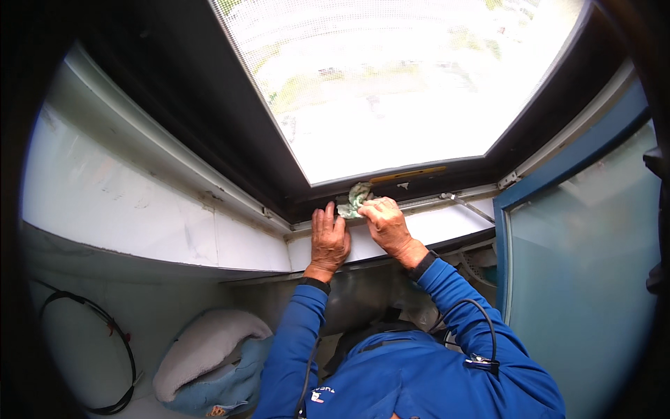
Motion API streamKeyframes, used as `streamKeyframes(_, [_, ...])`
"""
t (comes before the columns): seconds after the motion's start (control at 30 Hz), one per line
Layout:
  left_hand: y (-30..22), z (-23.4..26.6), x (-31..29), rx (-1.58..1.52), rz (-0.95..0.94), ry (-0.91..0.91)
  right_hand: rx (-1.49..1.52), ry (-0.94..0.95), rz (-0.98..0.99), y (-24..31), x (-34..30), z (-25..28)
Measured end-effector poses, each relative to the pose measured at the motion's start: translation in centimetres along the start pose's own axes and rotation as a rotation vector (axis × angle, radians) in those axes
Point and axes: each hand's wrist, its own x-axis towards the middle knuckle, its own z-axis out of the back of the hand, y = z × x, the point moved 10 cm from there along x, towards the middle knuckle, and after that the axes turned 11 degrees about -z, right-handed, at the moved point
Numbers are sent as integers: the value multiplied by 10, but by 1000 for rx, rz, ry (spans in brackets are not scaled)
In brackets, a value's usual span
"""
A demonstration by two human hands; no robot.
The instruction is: The person wipes the window screen and frame with a cloth, then cleans the glass pane. They move to the bathroom sink, rinse the cloth under running water, wring it out, and return to wipe the window frame again.
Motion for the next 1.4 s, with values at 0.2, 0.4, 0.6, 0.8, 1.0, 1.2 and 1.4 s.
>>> streamKeyframes(0.2, [8, 3, -5, -26, 62, -94, 71, 88, 30, 24, -10, -30])
streamKeyframes(0.4, [16, 10, -9, -100, 142, -221, 122, 143, 16, 29, -8, -48])
streamKeyframes(0.6, [10, 1, -7, -72, 60, -93, 86, 151, 7, 18, -14, -32])
streamKeyframes(0.8, [13, 3, -6, -86, 90, -110, 85, 94, -35, 18, -16, -24])
streamKeyframes(1.0, [17, 6, -12, -146, 145, -155, 109, 76, -36, 26, -13, -32])
streamKeyframes(1.2, [18, 20, -16, -81, 180, -238, 145, 92, 6, 36, -6, -48])
streamKeyframes(1.4, [3, 57, -43, -99, 346, -316, 216, 155, 21, 59, 5, -79])
